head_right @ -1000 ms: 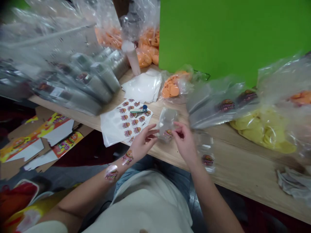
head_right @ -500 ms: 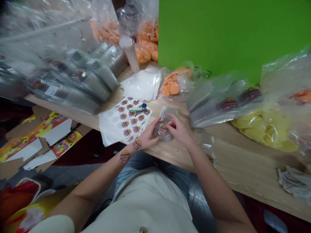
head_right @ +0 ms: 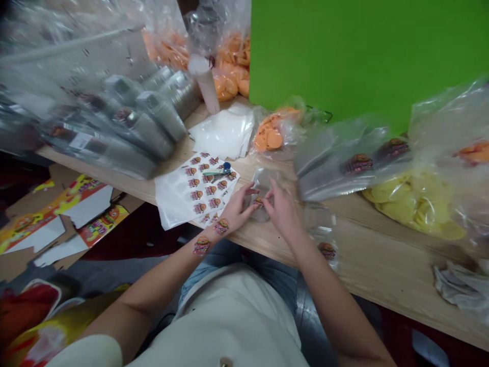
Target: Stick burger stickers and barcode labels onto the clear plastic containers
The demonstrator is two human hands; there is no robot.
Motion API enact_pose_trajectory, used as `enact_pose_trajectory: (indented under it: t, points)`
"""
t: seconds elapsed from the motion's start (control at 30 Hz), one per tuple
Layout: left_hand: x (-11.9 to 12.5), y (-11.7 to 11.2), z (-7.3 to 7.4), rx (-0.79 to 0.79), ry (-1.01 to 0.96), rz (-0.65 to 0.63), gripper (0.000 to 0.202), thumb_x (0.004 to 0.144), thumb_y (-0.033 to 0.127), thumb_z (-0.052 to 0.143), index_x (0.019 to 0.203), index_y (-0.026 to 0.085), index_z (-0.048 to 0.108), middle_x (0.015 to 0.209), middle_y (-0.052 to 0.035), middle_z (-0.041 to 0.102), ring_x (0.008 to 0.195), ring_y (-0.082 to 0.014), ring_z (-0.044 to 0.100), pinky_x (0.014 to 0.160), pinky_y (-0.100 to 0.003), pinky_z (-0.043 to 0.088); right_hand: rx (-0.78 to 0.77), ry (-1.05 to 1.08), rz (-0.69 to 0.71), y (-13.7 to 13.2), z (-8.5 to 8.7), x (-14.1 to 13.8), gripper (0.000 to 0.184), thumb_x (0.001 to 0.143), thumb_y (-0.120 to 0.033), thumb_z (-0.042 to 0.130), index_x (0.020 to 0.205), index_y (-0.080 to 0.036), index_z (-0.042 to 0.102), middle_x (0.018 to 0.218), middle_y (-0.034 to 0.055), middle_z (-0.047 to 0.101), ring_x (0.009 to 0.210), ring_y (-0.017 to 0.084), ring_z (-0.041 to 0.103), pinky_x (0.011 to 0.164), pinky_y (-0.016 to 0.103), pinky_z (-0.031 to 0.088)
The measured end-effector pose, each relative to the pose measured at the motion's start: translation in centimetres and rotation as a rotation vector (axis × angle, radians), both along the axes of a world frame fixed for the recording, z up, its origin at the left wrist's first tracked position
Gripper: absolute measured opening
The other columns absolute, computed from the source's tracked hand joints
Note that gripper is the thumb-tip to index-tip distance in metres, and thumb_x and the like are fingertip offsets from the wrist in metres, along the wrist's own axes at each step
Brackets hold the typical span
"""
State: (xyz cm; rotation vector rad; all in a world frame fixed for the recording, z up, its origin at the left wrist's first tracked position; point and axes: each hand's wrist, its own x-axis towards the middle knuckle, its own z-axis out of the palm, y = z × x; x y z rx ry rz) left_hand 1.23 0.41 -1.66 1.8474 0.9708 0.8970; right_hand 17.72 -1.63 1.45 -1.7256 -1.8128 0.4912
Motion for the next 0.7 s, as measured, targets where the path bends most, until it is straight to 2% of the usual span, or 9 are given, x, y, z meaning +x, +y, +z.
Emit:
enact_pose_trajectory:
  t: [0.1, 0.17, 0.23, 0.3, 0.33, 0.43, 0.5, 0.6, 0.7]
  points:
    - [0.0, 0.2, 0.0, -0.027, -0.019, -0.007, 0.062, 0.08, 0.028, 0.057, 0.133, 0.014, 0.03, 0.119, -0.0119, 0.057, 0.114, -0.0214, 0.049, 0.099, -0.038, 0.033, 0.184, -0.231, -0.005, -0.9, 0.5, 0.0, 0.074, 0.074, -0.035, 0.061, 0.137, -0.014, 0.029, 0.126, 0.0172, 0.047, 0.117, 0.03, 0.042, 0.095, 0.049, 0.035]
    - [-0.6, 0.2, 0.3, -0.082, -0.058, 0.027, 0.058, 0.081, 0.03, 0.056, 0.132, 0.017, 0.033, 0.125, -0.0115, 0.053, 0.118, -0.0212, 0.046, 0.098, -0.038, 0.035, 0.13, -0.251, 0.136, -1.3, 0.4, 0.1, 0.08, 0.073, -0.036, 0.063, 0.139, -0.016, 0.024, 0.128, 0.0162, 0.047, 0.119, 0.029, 0.041, 0.095, 0.049, 0.036]
    - [-1.5, 0.1, 1.1, -0.137, -0.11, 0.174, 0.05, 0.082, 0.031, 0.055, 0.128, 0.02, 0.038, 0.13, -0.0107, 0.047, 0.12, -0.0211, 0.044, 0.096, -0.037, 0.037, 0.065, -0.206, 0.232, -1.7, 0.3, 0.0, 0.078, 0.075, -0.033, 0.062, 0.14, -0.019, 0.021, 0.126, 0.0134, 0.051, 0.118, 0.027, 0.044, 0.095, 0.048, 0.038]
    - [-2.6, -0.2, 2.3, -0.248, -0.187, 0.316, 0.047, 0.08, 0.032, 0.057, 0.123, 0.02, 0.043, 0.127, -0.0106, 0.048, 0.115, -0.0206, 0.047, 0.092, -0.036, 0.039, 0.064, -0.128, 0.231, -2.1, 0.6, -0.1, 0.076, 0.076, -0.031, 0.061, 0.14, -0.021, 0.02, 0.126, 0.0111, 0.052, 0.12, 0.024, 0.044, 0.097, 0.047, 0.037]
    - [-3.0, -0.4, 3.0, -0.359, -0.248, 0.314, 0.048, 0.079, 0.032, 0.059, 0.122, 0.02, 0.043, 0.123, -0.0106, 0.051, 0.11, -0.0199, 0.051, 0.089, -0.035, 0.041, 0.078, -0.087, 0.23, -2.5, 0.8, -0.2, 0.075, 0.077, -0.031, 0.06, 0.139, -0.022, 0.02, 0.128, 0.0102, 0.051, 0.121, 0.023, 0.043, 0.099, 0.047, 0.036]
    - [-2.9, -1.4, 4.9, -0.804, -0.46, 0.05, 0.058, 0.072, 0.03, 0.068, 0.123, 0.018, 0.042, 0.099, -0.0074, 0.062, 0.086, -0.0156, 0.061, 0.077, -0.03, 0.046, 0.112, -0.048, 0.289, -4.0, 2.0, -0.3, 0.065, 0.079, -0.032, 0.057, 0.137, -0.024, 0.027, 0.131, 0.0093, 0.048, 0.123, 0.023, 0.041, 0.1, 0.047, 0.036]
    - [-2.0, -2.2, 5.6, -0.954, -0.508, -0.093, 0.063, 0.068, 0.028, 0.072, 0.123, 0.017, 0.042, 0.082, -0.0023, 0.062, 0.069, -0.0112, 0.06, 0.068, -0.026, 0.046, 0.134, -0.084, 0.316, -5.5, 2.9, 0.1, 0.059, 0.081, -0.031, 0.054, 0.135, -0.024, 0.031, 0.131, 0.0101, 0.047, 0.123, 0.024, 0.041, 0.099, 0.047, 0.038]
    - [0.0, -3.0, 5.7, -0.785, -0.332, -0.162, 0.071, 0.066, 0.033, 0.073, 0.126, 0.017, 0.038, 0.07, 0.002, 0.058, 0.06, -0.0105, 0.056, 0.065, -0.026, 0.046, 0.127, -0.176, 0.301, -8.5, 4.0, 2.2, 0.055, 0.083, -0.028, 0.052, 0.134, -0.022, 0.033, 0.131, 0.011, 0.047, 0.124, 0.023, 0.041, 0.099, 0.046, 0.038]
    - [1.1, -2.4, 5.0, -0.26, -0.007, -0.14, 0.078, 0.066, 0.042, 0.071, 0.131, 0.018, 0.035, 0.092, -0.0071, 0.06, 0.085, -0.0205, 0.057, 0.081, -0.038, 0.045, 0.026, -0.275, 0.258, -11.6, 4.2, 6.3, 0.055, 0.083, -0.027, 0.051, 0.135, -0.021, 0.032, 0.13, 0.0119, 0.047, 0.122, 0.024, 0.043, 0.098, 0.047, 0.04]
